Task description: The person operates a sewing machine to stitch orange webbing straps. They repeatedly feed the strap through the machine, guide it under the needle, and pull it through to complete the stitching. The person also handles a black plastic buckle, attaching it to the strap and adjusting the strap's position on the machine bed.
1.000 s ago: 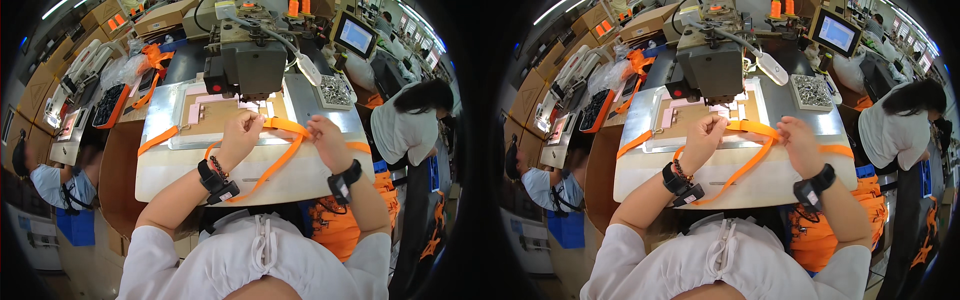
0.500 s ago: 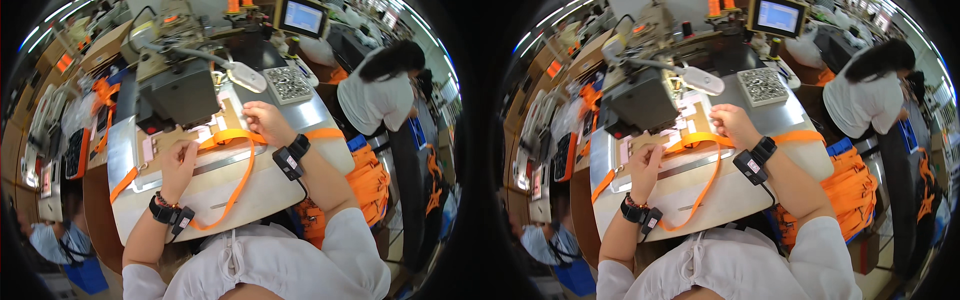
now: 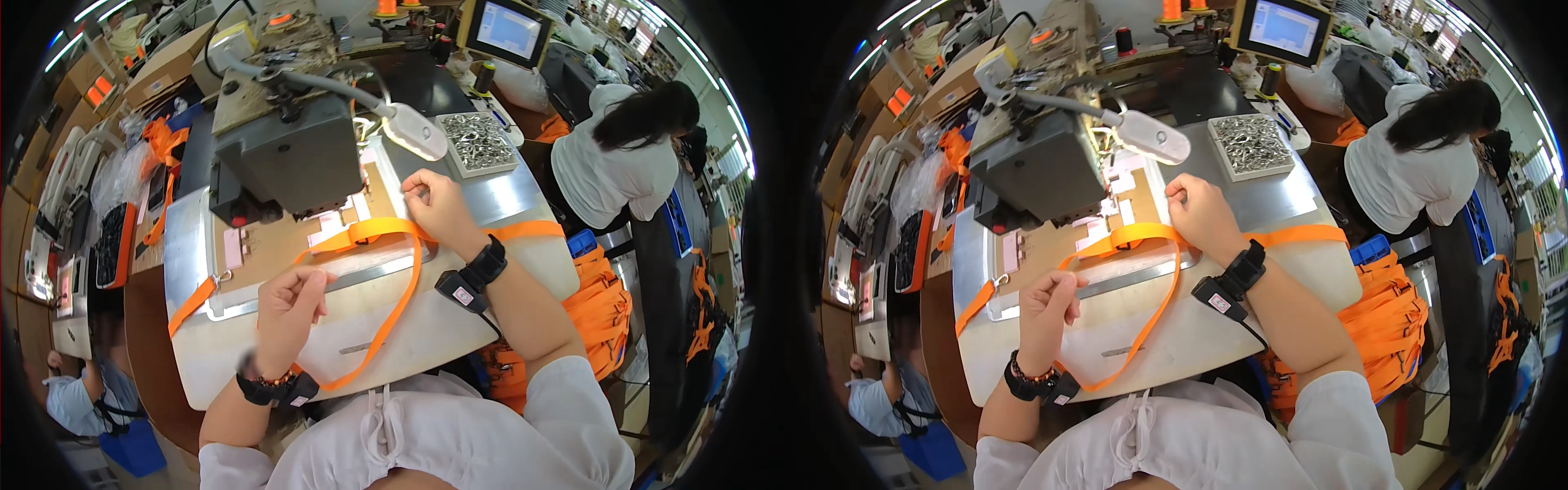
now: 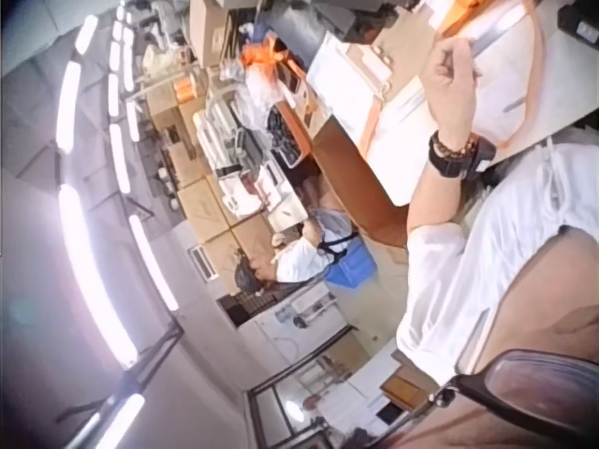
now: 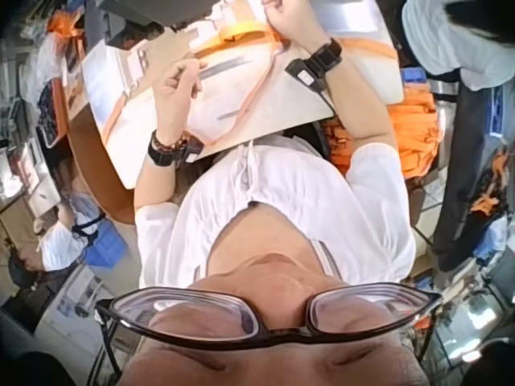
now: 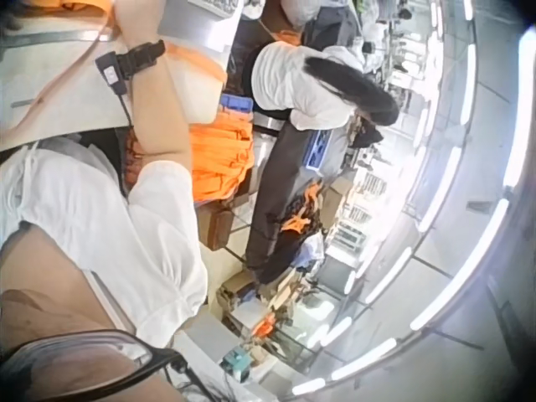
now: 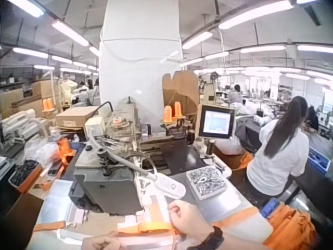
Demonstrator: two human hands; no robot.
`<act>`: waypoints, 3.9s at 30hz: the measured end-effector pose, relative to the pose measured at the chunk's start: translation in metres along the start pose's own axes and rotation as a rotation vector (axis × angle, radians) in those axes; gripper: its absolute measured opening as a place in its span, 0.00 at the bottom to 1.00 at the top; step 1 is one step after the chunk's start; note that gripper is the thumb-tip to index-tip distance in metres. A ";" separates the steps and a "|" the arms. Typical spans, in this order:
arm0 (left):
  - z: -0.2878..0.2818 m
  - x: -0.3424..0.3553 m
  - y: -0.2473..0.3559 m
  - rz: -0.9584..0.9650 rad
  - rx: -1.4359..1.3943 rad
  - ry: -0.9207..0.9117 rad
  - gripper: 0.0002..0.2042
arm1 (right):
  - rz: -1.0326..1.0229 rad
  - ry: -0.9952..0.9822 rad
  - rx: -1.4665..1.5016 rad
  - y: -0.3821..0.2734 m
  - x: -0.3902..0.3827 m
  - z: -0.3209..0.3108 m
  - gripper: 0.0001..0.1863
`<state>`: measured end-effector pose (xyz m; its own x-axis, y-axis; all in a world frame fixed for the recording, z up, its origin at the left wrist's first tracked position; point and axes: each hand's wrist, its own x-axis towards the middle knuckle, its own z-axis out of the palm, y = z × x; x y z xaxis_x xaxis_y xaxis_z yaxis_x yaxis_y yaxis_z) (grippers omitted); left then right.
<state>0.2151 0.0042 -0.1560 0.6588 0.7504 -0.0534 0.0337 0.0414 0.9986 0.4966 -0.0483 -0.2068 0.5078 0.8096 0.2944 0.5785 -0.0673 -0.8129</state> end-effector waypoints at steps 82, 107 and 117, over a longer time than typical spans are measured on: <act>0.005 0.043 0.024 0.389 0.783 -0.251 0.12 | -0.233 -0.459 0.168 -0.071 -0.028 -0.012 0.19; -0.016 0.063 -0.013 -0.146 0.051 -0.475 0.16 | 0.315 -0.647 0.550 -0.061 -0.025 -0.001 0.13; -0.032 0.041 0.023 0.245 0.561 -0.361 0.16 | 0.274 -0.631 0.465 -0.052 -0.024 0.003 0.11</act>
<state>0.2195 0.0570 -0.1352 0.9015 0.4253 0.0801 0.1707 -0.5195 0.8373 0.4525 -0.0623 -0.1732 0.0590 0.9839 -0.1687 0.0937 -0.1737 -0.9803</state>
